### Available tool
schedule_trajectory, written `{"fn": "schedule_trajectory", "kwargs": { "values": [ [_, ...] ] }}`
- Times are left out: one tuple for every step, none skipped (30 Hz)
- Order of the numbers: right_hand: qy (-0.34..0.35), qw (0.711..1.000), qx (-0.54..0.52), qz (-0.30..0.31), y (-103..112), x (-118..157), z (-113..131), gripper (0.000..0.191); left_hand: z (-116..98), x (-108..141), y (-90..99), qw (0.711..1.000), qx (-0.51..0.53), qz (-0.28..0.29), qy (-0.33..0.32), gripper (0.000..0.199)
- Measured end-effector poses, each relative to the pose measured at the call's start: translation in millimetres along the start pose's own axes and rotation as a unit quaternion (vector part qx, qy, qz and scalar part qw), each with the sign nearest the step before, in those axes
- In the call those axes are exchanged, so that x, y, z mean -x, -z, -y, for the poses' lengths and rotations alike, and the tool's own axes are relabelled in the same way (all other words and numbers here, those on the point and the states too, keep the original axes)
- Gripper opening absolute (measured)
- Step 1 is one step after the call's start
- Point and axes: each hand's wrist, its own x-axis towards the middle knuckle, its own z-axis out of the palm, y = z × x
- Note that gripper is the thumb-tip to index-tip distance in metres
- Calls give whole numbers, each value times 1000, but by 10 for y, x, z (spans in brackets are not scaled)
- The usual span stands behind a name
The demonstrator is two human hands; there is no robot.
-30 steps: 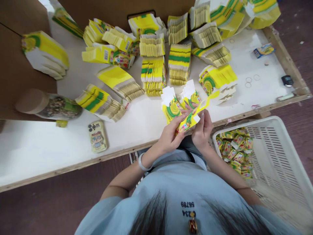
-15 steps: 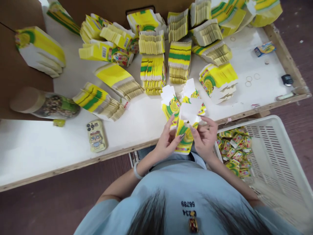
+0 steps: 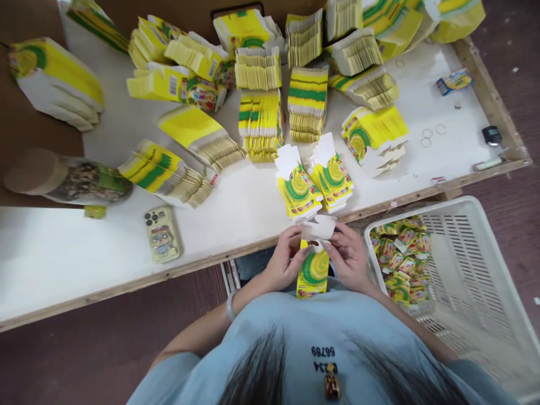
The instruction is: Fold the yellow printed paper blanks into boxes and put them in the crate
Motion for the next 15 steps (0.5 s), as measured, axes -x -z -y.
{"fn": "schedule_trajectory", "kwargs": {
  "values": [
    [24,1000,2,18,29,5,-15,31,20,7,-2,1000,7,4,-8,67],
    [56,997,1,51,68,1,-26,34,28,13,5,1000,7,13,-15,74],
    [87,992,-1,90,112,-12,-30,37,23,15,22,1000,0,23,-18,75],
    [106,987,-2,121,153,-28,-28,41,6,14,44,999,-12,28,-18,73],
    [106,985,-2,139,187,-46,-20,44,-20,11,70,999,-26,28,-17,68],
    [81,986,-2,149,208,-61,-7,45,-50,6,96,999,-39,25,-11,62],
    [34,987,-7,157,216,-71,8,44,-79,0,119,999,-49,22,-2,56],
    [-25,985,-20,167,212,-76,26,42,-105,-6,138,998,-56,20,8,52],
    [-84,979,-46,180,199,-77,43,43,-124,-11,151,998,-63,21,15,50],
    [-136,968,-82,195,184,-76,59,46,-136,-15,159,997,-69,23,20,51],
    [-175,955,-120,208,172,-75,74,49,-140,-17,162,997,-74,26,21,51],
    [-200,943,-153,216,167,-78,87,51,-138,-17,160,996,-79,30,21,52],
    [-214,935,-174,221,170,-84,99,50,-132,-17,155,996,-82,32,21,52],
    [-222,931,-182,225,181,-93,110,49,-123,-15,147,996,-84,32,23,52],
    [-228,929,-180,230,198,-104,121,48,-115,-13,137,996,-84,29,26,52]
  ]
}}
